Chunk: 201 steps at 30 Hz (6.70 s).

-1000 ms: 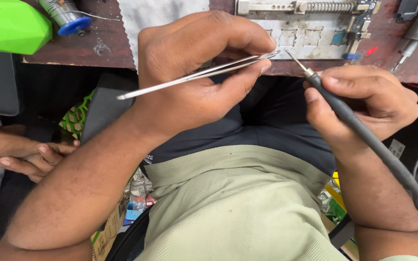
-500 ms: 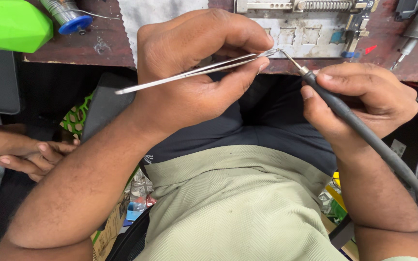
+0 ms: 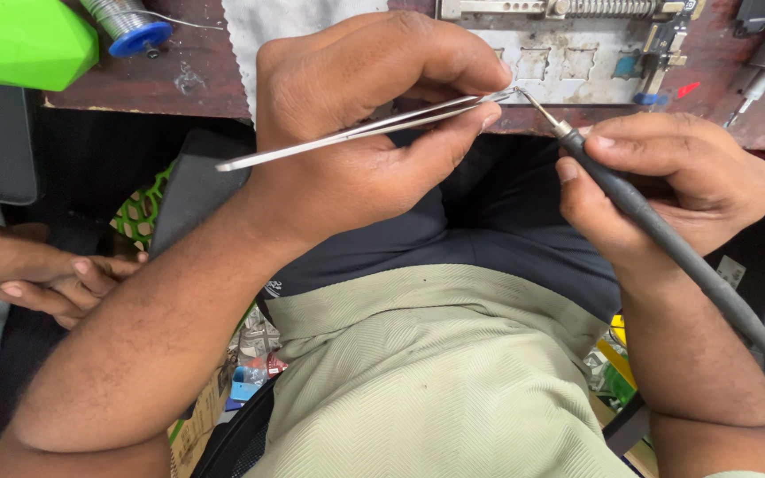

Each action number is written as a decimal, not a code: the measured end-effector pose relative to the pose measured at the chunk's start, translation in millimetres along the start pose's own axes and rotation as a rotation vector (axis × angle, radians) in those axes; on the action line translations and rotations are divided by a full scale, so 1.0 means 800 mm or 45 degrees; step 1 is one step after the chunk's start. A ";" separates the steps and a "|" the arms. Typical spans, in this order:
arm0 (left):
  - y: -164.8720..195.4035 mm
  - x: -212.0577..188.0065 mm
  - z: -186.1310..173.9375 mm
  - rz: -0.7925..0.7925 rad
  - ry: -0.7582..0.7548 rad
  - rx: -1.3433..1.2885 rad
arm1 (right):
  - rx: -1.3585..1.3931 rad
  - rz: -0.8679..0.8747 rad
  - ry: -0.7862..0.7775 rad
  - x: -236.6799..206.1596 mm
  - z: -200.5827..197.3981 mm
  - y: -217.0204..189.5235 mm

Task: The person sits at a repair workbench and solders a small circuit board held in a jig, using tweezers in one hand and a soldering iron in the other to work on board components. Near the end they set the iron aside and pick up a toothbrush and a spray bottle to clean the board area.

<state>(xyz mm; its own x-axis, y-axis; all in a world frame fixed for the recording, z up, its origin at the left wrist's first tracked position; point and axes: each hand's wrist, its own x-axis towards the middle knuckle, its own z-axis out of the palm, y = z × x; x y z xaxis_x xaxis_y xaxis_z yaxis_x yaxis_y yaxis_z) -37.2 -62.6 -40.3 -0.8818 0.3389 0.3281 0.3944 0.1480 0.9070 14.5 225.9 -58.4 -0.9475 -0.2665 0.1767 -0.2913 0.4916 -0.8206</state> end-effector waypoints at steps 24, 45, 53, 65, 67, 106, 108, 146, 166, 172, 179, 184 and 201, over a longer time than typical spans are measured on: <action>0.001 0.002 0.001 0.027 -0.008 0.010 | 0.021 0.013 0.025 -0.003 -0.002 0.004; 0.000 -0.003 0.000 0.032 -0.013 -0.004 | 0.012 0.044 0.030 -0.010 0.000 0.006; -0.001 -0.003 0.001 0.042 -0.011 0.006 | 0.014 0.036 0.021 -0.008 -0.001 0.005; -0.002 -0.004 0.000 0.038 -0.014 0.007 | -0.006 0.027 -0.003 -0.006 -0.002 0.003; -0.002 -0.003 0.000 0.046 -0.015 0.006 | 0.008 0.057 0.008 -0.008 -0.003 0.002; 0.001 -0.004 -0.002 0.045 -0.014 0.040 | 0.057 0.146 0.060 -0.015 -0.001 0.002; 0.001 -0.004 -0.002 0.045 -0.017 0.034 | 0.041 0.145 0.050 -0.016 -0.002 0.001; -0.001 -0.003 -0.003 0.088 -0.022 0.055 | 0.056 0.106 0.045 -0.011 -0.001 0.007; 0.002 -0.002 -0.003 0.075 -0.009 0.067 | 0.016 0.029 0.038 -0.005 0.003 0.002; 0.004 -0.001 -0.002 0.140 -0.034 0.138 | 0.067 -0.045 0.021 -0.008 0.002 0.013; 0.003 -0.002 -0.002 0.178 -0.050 0.104 | -0.026 -0.119 -0.005 0.000 0.003 0.007; 0.002 -0.005 -0.001 0.205 -0.063 0.128 | -0.016 -0.149 -0.005 0.001 0.004 0.011; 0.001 -0.004 -0.001 0.223 -0.065 0.146 | -0.023 -0.124 0.003 0.001 0.004 0.008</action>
<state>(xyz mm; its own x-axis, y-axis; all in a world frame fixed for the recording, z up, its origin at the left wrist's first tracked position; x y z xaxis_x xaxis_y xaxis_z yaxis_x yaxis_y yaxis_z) -34.7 -64.3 -40.4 -0.7840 0.4151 0.4616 0.5700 0.1865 0.8002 12.5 226.1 -64.9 -0.9148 -0.3119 0.2566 -0.3846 0.4784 -0.7894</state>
